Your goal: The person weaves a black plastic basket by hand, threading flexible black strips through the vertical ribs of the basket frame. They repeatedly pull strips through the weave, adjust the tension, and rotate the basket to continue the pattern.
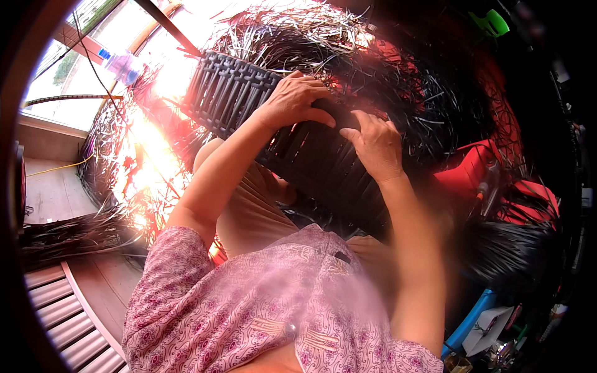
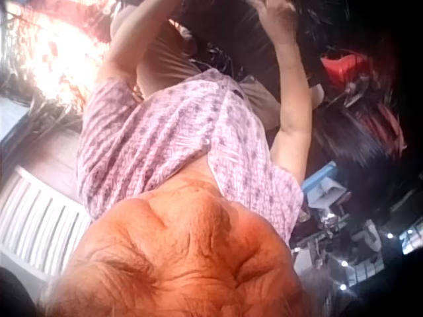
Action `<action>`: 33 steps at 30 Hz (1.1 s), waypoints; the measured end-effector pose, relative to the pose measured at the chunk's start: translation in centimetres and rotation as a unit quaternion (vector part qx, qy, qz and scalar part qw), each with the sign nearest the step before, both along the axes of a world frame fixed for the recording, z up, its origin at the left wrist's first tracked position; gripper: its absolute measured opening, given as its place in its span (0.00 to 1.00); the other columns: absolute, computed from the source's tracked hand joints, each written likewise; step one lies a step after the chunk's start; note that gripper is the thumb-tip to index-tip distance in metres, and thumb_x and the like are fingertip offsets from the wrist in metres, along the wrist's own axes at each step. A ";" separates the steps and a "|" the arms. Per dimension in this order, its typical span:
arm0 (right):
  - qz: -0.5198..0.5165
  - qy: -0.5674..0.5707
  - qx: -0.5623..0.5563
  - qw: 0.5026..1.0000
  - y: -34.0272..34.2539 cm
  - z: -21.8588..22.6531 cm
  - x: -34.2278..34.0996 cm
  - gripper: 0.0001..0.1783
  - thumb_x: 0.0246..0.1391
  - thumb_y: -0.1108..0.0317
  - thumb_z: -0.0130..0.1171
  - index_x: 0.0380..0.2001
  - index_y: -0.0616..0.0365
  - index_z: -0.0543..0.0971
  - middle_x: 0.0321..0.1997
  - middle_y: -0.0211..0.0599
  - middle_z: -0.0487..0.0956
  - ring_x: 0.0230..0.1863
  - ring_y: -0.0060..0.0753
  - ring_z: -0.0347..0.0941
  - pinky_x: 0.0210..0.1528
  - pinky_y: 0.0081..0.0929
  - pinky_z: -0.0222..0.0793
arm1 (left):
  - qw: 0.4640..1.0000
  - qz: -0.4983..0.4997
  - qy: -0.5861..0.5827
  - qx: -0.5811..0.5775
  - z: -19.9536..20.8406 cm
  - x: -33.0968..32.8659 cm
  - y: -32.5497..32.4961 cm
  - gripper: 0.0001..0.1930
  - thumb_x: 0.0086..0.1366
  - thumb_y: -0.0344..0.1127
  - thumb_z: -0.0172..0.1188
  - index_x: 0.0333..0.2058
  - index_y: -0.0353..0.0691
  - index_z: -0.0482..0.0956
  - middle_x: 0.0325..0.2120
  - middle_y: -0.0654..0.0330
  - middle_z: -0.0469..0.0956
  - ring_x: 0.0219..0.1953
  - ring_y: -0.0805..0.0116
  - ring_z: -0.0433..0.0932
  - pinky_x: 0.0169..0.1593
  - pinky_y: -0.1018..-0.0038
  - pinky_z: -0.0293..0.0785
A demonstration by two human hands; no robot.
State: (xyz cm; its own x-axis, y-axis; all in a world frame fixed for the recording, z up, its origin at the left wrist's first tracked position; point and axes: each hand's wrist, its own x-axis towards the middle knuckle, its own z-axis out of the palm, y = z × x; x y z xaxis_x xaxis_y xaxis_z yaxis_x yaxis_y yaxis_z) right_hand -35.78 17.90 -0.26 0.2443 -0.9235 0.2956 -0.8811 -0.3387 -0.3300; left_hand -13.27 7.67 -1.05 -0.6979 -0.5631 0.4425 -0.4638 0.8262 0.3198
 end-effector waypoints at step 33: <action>0.046 -0.006 -0.051 0.998 -6.8 3.0 11.7 0.21 0.53 0.52 0.67 0.43 0.56 0.80 0.39 0.42 0.83 0.46 0.47 0.79 0.50 0.44 0.67 | 0.982 0.067 0.059 -0.165 -1.1 9.0 -7.2 0.11 0.63 0.37 0.53 0.43 0.48 0.80 0.35 0.61 0.80 0.39 0.56 0.79 0.39 0.63 0.75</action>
State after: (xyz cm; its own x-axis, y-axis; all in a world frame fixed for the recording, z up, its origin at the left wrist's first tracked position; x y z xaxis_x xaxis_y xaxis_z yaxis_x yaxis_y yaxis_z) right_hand -24.04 11.07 2.72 0.3221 -0.8627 0.3898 -0.8409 -0.4499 -0.3008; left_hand -4.26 0.48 -2.20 -0.5606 -0.4591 0.6892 -0.5515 0.8278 0.1028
